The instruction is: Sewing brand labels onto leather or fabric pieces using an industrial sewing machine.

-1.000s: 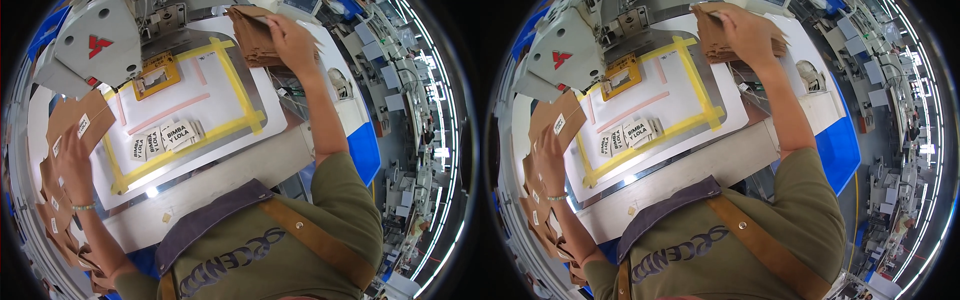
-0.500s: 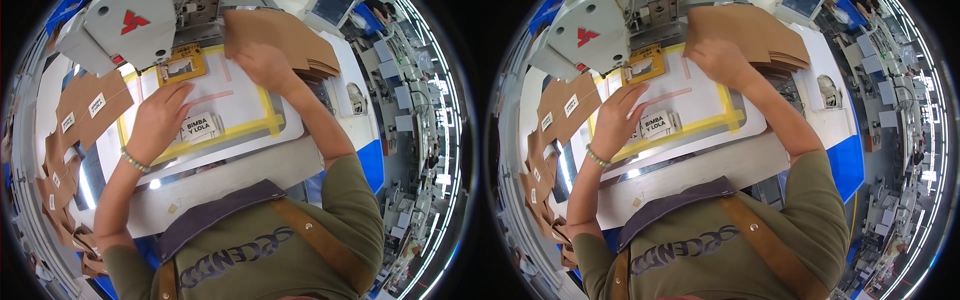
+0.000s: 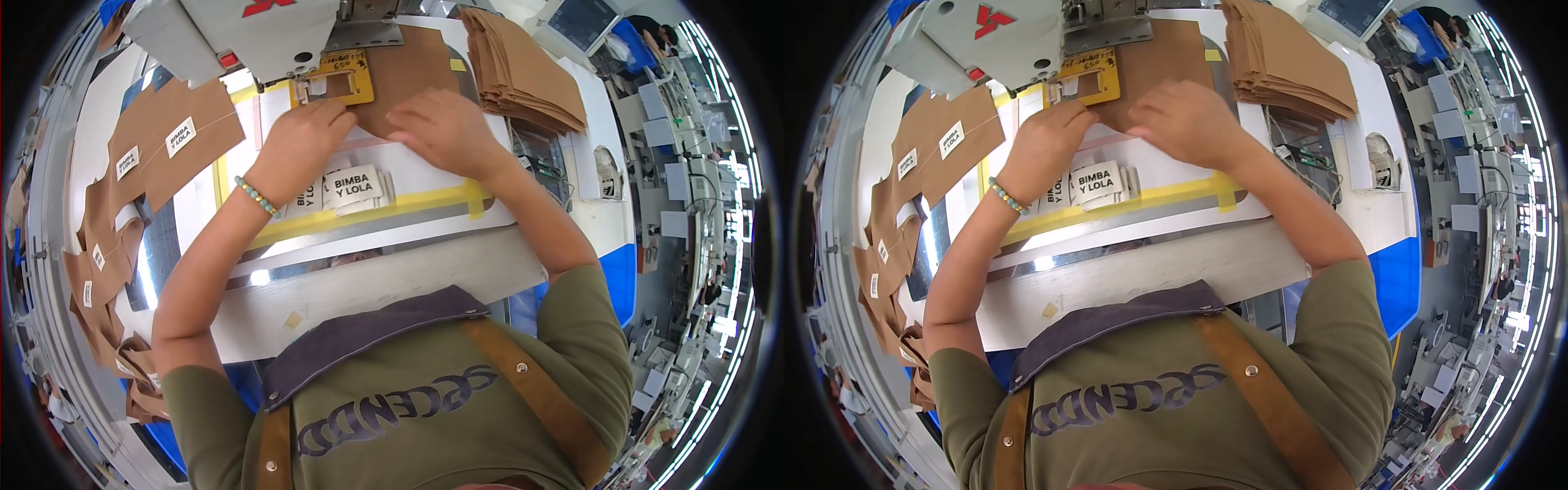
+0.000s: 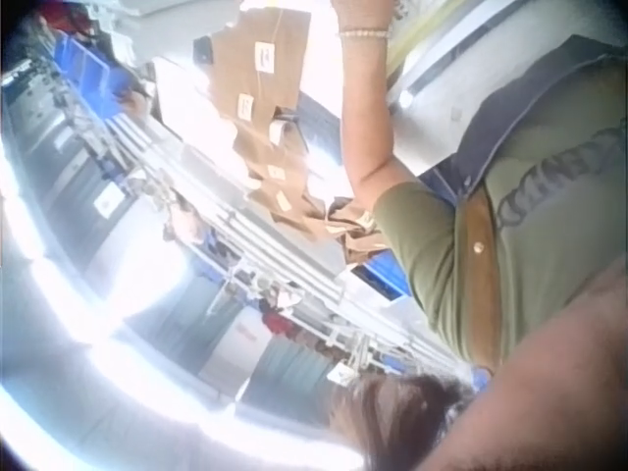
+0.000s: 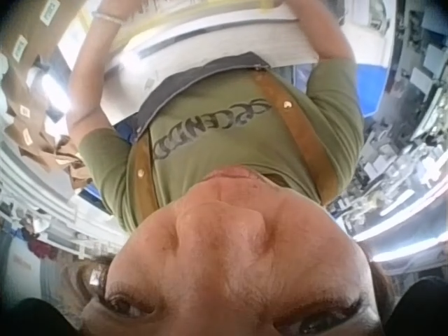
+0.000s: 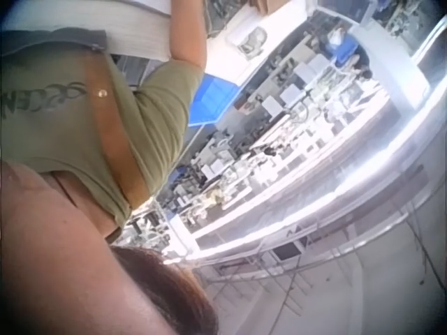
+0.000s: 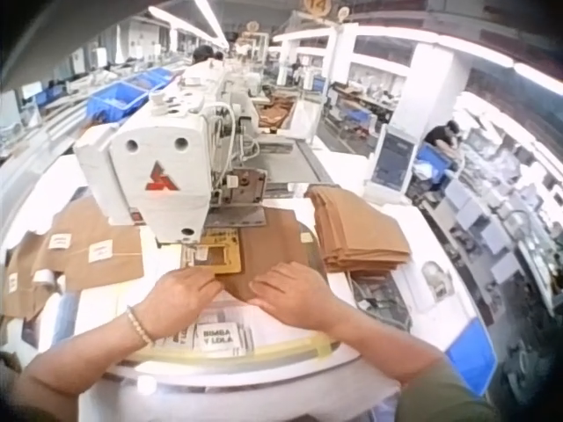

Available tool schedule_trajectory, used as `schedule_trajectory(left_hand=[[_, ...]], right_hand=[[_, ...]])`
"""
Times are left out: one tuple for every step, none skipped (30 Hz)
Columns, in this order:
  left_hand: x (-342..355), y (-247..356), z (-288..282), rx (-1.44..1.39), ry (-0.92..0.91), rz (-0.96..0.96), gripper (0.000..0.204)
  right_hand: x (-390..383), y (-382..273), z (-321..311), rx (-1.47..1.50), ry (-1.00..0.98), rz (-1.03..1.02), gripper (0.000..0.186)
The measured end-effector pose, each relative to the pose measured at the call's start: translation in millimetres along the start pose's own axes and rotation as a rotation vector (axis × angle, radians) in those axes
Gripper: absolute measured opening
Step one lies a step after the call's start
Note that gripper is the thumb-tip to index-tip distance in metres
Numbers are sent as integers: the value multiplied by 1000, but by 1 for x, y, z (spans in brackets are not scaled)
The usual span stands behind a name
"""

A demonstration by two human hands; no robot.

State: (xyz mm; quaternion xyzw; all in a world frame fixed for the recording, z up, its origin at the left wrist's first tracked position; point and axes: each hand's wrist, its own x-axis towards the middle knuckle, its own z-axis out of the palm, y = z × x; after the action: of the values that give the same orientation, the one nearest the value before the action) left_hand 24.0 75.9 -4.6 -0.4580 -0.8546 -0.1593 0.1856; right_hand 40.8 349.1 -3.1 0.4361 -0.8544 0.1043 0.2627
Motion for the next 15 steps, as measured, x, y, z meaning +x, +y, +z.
schedule_trajectory(left_hand=[[-7, -4, -3, 32, -7, -1, 24], [-15, -8, -7, 63, -13, -3, 24], [-22, -12, -10, 95, -18, -3, 23], [-30, -15, -13, 126, -53, -32, 23], [-37, -18, -15, 129, -52, -35, 23], [-44, -22, -17, 131, -50, -38, 24], [-49, -24, -19, 132, -49, -40, 24], [-54, -27, -20, 154, -91, -68, 24], [-58, -29, -21, 176, -95, -71, 26], [-60, -31, -21, 192, -103, -79, 27], [-63, -32, -22, 202, -111, -91, 28], [-64, -34, -23, 204, -77, -83, 29], [-67, -34, -25, 200, -45, -80, 31], [-69, -34, -27, 190, -16, -79, 32], [-72, -33, -30, 194, -27, -96, 35]], right_hand=[[-4, 0, -4, -25, -13, 42, 23], [-8, -1, -6, -28, -95, 146, 30], [-12, -2, -8, -31, -148, 171, 34], [-15, -3, -10, -29, -200, 200, 39], [-18, -3, -9, -25, -259, 239, 43], [-20, -4, -7, -18, -283, 233, 48], [-20, -5, -4, -9, -313, 236, 52], [-20, -5, -2, -6, -357, 248, 56], [-19, -4, 2, -8, -360, 235, 57], [-16, -3, 6, -16, -378, 229, 58], [-14, -2, 9, -25, -384, 215, 59], [-11, 0, 11, -24, -406, 220, 59], [-9, 1, 12, -23, -417, 217, 59], [-7, 2, 12, -22, -411, 200, 59], [-7, 2, 10, -11, -390, 229, 60]])
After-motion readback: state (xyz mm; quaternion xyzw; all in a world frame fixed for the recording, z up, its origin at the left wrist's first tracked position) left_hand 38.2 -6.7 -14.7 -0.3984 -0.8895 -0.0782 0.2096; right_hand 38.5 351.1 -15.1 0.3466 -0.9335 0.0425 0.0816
